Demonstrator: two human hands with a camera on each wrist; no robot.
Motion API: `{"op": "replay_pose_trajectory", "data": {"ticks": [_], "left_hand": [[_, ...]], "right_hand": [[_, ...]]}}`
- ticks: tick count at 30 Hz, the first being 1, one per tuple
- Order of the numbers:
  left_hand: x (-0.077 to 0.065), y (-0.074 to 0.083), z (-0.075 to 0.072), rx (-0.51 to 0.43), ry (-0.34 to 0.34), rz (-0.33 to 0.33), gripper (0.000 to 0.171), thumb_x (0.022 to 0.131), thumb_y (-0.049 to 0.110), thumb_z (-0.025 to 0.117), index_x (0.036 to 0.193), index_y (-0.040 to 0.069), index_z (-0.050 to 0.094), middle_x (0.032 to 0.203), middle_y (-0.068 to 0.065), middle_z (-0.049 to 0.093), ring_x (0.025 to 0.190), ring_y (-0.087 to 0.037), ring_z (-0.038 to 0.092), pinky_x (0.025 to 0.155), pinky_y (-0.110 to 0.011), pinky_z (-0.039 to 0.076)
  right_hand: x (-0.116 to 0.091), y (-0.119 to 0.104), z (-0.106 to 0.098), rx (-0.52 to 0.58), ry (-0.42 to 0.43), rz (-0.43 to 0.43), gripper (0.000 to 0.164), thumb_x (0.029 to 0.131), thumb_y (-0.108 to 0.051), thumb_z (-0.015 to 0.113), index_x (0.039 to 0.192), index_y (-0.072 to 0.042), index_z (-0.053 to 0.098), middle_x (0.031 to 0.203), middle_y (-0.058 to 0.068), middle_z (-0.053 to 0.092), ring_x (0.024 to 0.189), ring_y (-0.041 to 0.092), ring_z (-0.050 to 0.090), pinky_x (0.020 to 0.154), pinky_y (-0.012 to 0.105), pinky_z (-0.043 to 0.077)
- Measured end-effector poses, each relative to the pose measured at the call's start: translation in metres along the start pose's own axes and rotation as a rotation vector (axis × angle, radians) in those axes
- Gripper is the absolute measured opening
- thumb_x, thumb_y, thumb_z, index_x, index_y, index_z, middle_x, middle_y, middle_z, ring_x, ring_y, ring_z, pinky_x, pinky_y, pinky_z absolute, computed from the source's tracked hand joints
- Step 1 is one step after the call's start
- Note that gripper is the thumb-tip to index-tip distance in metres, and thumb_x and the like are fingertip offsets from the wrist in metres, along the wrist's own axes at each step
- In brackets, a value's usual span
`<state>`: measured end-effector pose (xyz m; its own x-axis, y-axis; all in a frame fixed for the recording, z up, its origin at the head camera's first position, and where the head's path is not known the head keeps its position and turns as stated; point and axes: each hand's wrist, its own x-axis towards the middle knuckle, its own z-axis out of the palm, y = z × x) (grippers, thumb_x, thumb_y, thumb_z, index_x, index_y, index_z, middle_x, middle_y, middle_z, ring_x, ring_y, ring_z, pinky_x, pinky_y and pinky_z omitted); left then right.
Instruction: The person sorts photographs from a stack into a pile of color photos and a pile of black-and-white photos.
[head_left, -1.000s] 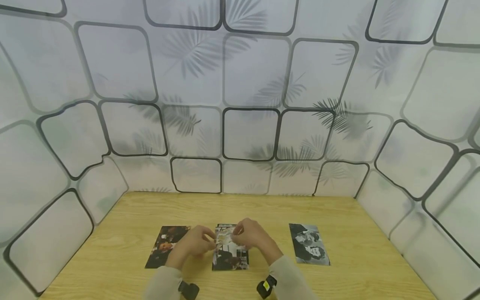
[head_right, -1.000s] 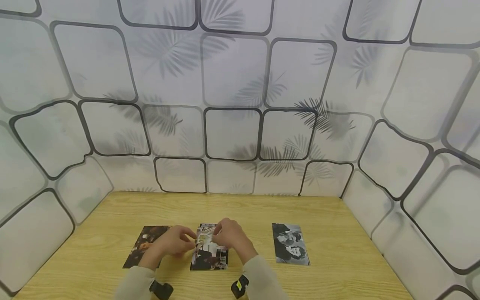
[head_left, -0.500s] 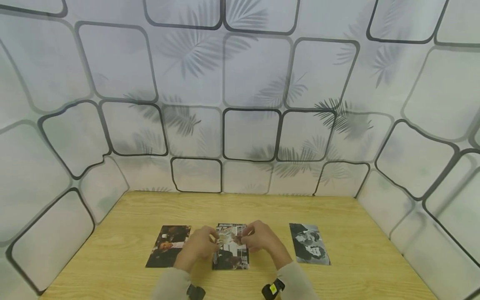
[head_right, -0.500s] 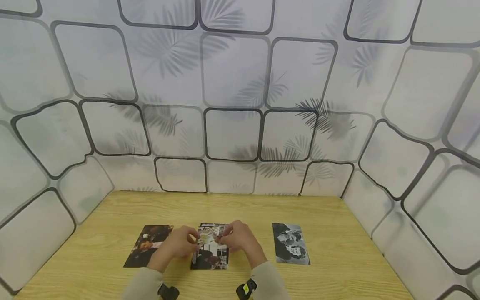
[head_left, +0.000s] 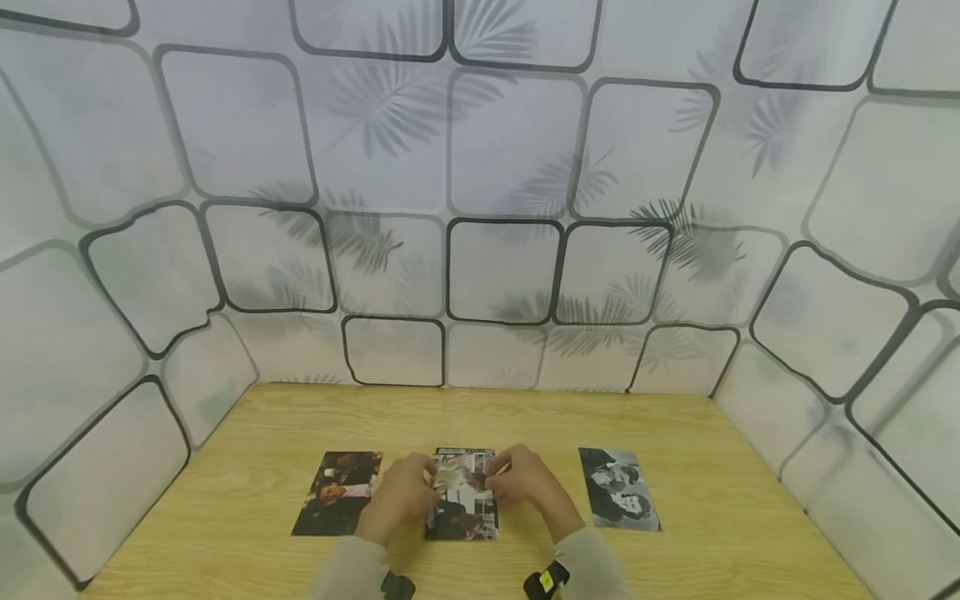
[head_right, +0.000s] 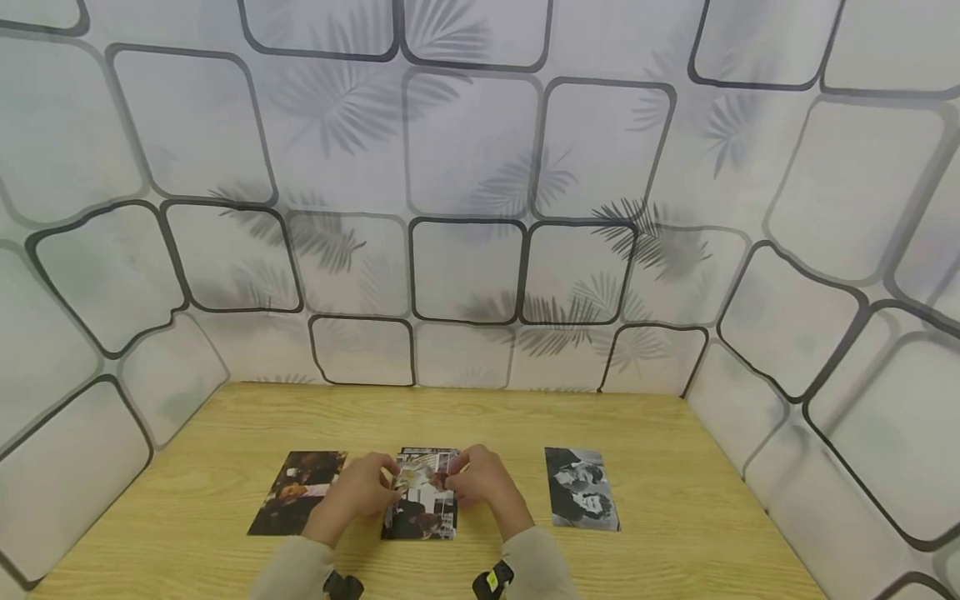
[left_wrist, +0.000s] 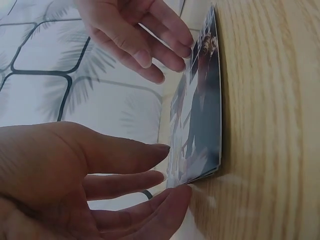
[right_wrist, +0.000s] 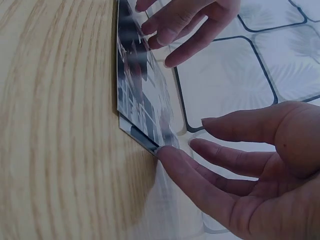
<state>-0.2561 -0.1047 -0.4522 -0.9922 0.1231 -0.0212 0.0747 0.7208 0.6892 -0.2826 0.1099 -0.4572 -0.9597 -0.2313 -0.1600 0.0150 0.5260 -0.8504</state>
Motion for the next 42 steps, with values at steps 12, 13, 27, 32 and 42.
{"op": "replay_pose_trajectory", "data": {"ticks": [12,13,27,32,42], "left_hand": [[0.002,-0.002,0.004,0.006,0.002,0.004,0.036,0.080,-0.002,0.075,0.115,-0.005,0.067,0.077,-0.006,0.061,0.062,-0.018,0.053,0.053,-0.027,0.043],[0.002,-0.002,0.004,0.009,0.001,0.003,0.036,0.081,-0.001,0.076,0.116,-0.005,0.066,0.078,-0.007,0.061,0.063,-0.018,0.053,0.054,-0.028,0.043],[0.006,-0.008,0.008,0.065,0.041,-0.013,0.054,0.078,0.007,0.086,0.122,-0.006,0.057,0.099,-0.021,0.069,0.080,-0.028,0.061,0.070,-0.045,0.056],[0.006,-0.010,0.005,0.036,0.033,-0.006,0.058,0.079,0.011,0.088,0.121,-0.009,0.054,0.093,-0.019,0.067,0.073,-0.026,0.058,0.065,-0.041,0.053],[0.004,-0.013,0.001,-0.056,0.000,-0.013,0.032,0.083,0.007,0.083,0.103,-0.009,0.065,0.094,-0.018,0.072,0.070,-0.018,0.067,0.064,-0.036,0.061]], "right_hand": [[0.004,0.008,-0.001,0.055,0.021,0.013,0.024,0.089,0.001,0.067,0.111,0.010,0.068,0.084,0.018,0.071,0.069,0.020,0.072,0.064,0.036,0.066],[0.004,0.008,0.000,0.054,0.019,0.009,0.024,0.089,0.001,0.068,0.111,0.010,0.068,0.084,0.018,0.071,0.068,0.020,0.072,0.063,0.036,0.066],[0.003,0.009,0.005,0.076,0.026,0.018,0.025,0.089,0.002,0.069,0.113,0.009,0.067,0.083,0.016,0.069,0.068,0.019,0.069,0.062,0.035,0.065],[0.003,0.008,0.005,0.083,0.024,0.014,0.023,0.089,0.003,0.069,0.112,0.008,0.067,0.083,0.016,0.069,0.069,0.019,0.069,0.062,0.035,0.065],[0.004,0.008,0.005,0.088,0.032,0.026,0.031,0.089,0.004,0.069,0.118,0.008,0.063,0.086,0.018,0.068,0.069,0.021,0.070,0.062,0.036,0.065]]}}
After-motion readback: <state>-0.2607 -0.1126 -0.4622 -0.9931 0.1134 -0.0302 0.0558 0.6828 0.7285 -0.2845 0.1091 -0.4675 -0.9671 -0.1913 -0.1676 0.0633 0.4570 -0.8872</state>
